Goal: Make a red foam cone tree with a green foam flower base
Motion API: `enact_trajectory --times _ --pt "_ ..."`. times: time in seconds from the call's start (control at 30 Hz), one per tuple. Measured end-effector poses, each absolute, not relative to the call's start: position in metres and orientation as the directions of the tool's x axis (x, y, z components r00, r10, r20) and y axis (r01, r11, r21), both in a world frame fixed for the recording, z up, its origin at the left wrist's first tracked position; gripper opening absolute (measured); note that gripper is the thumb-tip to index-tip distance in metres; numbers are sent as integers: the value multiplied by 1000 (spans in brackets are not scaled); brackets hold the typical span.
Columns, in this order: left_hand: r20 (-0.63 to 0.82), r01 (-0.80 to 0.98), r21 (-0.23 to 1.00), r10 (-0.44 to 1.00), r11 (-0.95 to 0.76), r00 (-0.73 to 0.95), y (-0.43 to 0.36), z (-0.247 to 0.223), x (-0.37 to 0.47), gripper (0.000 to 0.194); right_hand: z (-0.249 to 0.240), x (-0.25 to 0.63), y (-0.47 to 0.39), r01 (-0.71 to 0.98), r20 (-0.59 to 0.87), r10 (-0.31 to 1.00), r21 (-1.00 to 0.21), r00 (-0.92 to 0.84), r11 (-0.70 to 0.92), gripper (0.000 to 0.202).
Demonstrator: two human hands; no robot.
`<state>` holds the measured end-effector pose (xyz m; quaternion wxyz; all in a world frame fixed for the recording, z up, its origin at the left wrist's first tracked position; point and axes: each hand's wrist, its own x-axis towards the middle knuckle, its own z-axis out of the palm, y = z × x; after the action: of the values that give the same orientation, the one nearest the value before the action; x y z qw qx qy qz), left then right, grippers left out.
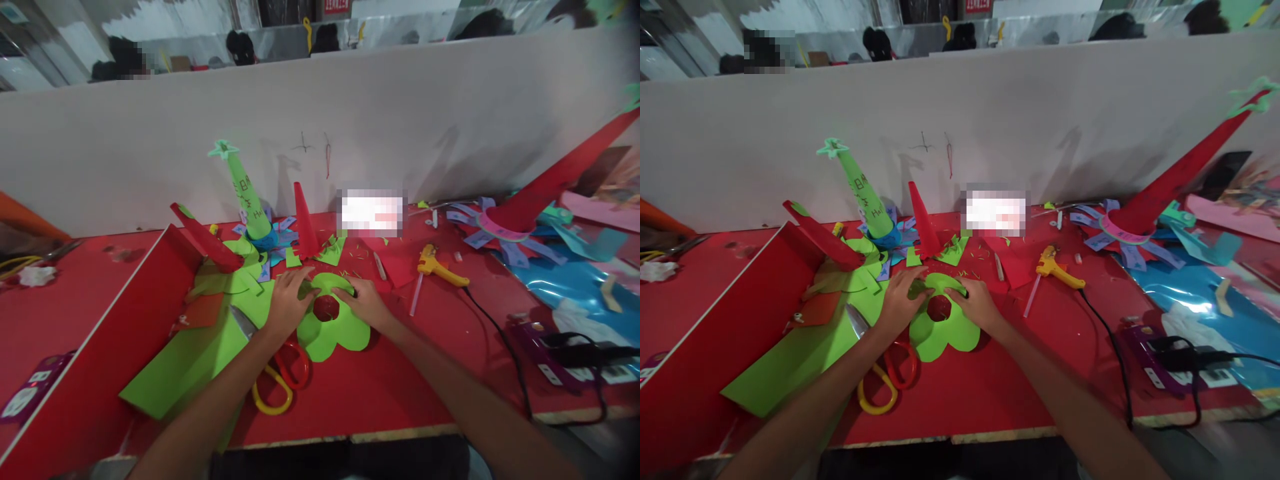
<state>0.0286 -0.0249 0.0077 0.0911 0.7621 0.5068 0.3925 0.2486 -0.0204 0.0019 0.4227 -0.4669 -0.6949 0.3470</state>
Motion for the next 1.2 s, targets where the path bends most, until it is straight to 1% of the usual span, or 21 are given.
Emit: enact_trajectory --times 0.07,0.13,0.27,0.43,0.5,0.63,0.93,1.07,1.2 --pt "524 726 468 820 -504 231 -25 5 29 40 1 248 -21 351 272 935 -873 -227 339 50" --pt "538 732 429 801 -528 262 -25 3 29 37 0 248 -21 353 278 930 -868 -240 350 50" --pt "576 722 428 780 -543 245 -24 2 28 31 0 249 -20 363 269 933 -866 -241 344 54" --pt "601 713 425 763 -558 239 -25 4 28 28 2 250 -19 384 234 943 -869 -236 312 55" --pt "602 718 393 751 -575 272 -26 5 29 29 2 250 -19 383 239 940 -867 -244 320 54" --pt "590 724 334 733 -604 340 -27 5 30 39 -1 249 -20 382 260 933 -859 -249 342 52" --pt "610 665 435 742 -607 277 -24 4 29 35 3 249 -21 396 269 929 -848 -253 353 56" --pt "598 674 440 754 -594 274 -24 4 28 34 3 249 -20 405 276 931 -843 -240 354 58" --pt "574 700 413 764 -582 296 -24 4 28 38 1 249 -20 405 286 927 -838 -244 366 58"
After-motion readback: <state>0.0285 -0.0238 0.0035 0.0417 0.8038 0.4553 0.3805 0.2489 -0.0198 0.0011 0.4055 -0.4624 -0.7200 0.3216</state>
